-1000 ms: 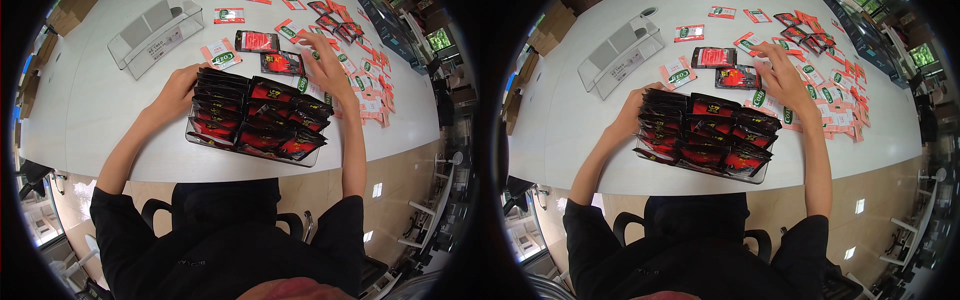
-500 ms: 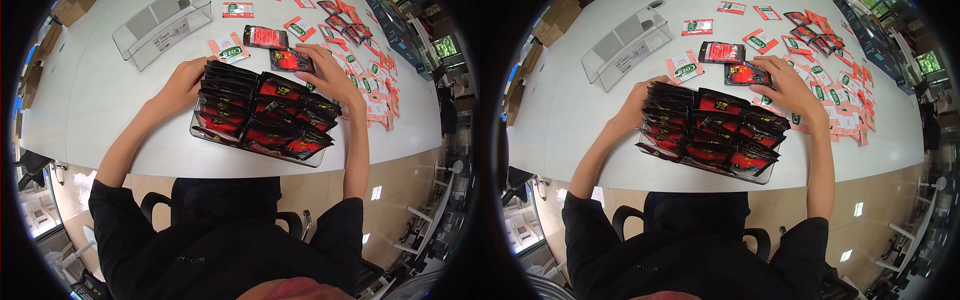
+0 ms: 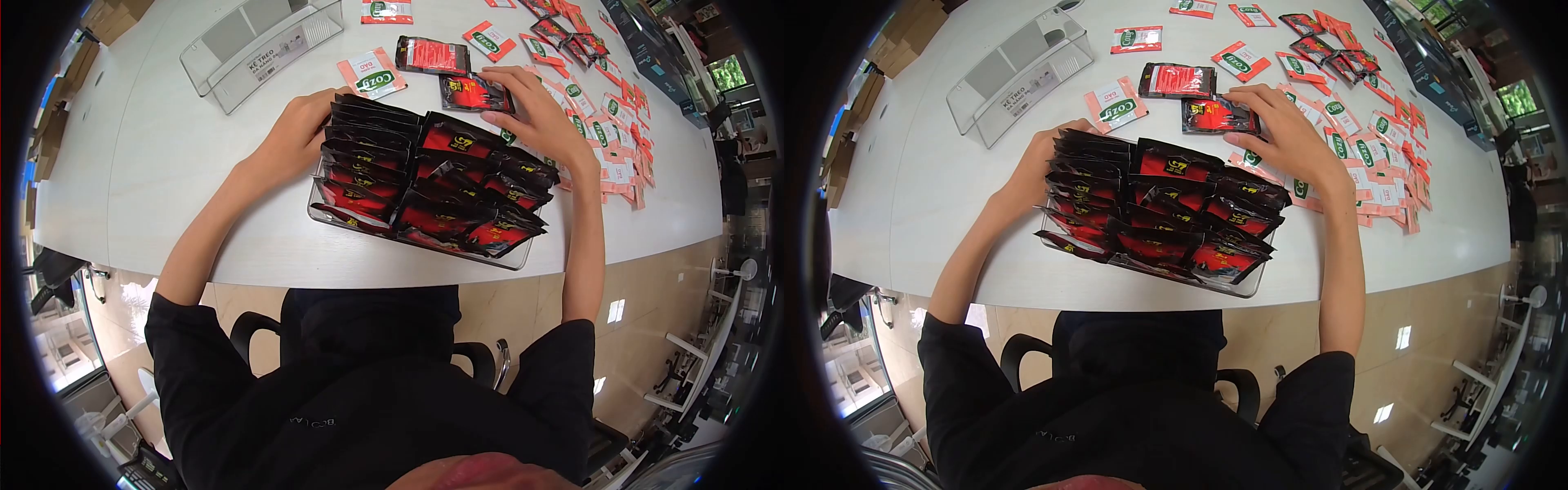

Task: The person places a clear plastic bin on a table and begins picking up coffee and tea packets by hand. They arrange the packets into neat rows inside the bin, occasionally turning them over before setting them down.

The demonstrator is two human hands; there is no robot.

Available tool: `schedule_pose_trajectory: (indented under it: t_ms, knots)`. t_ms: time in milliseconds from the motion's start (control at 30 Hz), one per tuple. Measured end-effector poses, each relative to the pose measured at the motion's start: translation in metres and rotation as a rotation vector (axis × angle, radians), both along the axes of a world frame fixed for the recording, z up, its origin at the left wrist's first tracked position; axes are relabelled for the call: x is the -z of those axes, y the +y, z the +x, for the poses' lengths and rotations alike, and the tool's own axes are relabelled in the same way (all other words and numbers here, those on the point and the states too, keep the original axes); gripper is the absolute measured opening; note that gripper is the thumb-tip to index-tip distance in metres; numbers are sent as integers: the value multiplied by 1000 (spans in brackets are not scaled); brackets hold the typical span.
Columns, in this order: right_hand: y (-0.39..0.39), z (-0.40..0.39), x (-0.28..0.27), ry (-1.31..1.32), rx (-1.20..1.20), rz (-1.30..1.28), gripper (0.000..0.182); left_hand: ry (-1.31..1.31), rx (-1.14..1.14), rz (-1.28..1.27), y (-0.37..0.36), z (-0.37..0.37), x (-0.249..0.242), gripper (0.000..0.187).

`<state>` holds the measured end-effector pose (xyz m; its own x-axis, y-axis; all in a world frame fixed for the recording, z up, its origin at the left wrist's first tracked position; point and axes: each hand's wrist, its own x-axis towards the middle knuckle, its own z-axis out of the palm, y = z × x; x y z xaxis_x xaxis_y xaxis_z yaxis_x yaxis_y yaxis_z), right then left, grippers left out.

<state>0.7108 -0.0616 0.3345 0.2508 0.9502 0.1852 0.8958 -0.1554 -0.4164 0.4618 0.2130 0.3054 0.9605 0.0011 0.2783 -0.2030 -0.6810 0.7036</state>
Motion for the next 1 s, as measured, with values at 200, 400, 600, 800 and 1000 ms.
schedule_pose_trajectory:
  t_ms: [200, 400, 600, 800, 1000]
  knots:
    - [2, -9, -10, 80, 67, -37, 55, 13, -16, -13, 0, 0, 1, 35]
    - [4, -4, -2, 16, 41, 51, 41, -16, 12, 7, -1, 0, -1, 35]
    - [6, -9, -7, 91, 38, 106, 32, -40, -3, -33, -1, 0, 3, 35]
    - [7, -12, -8, 86, 77, 75, 38, 6, -16, 4, 2, 0, 5, 33]
    - [10, -16, -11, 108, 9, 268, 62, -31, -4, -19, 0, 0, 4, 33]
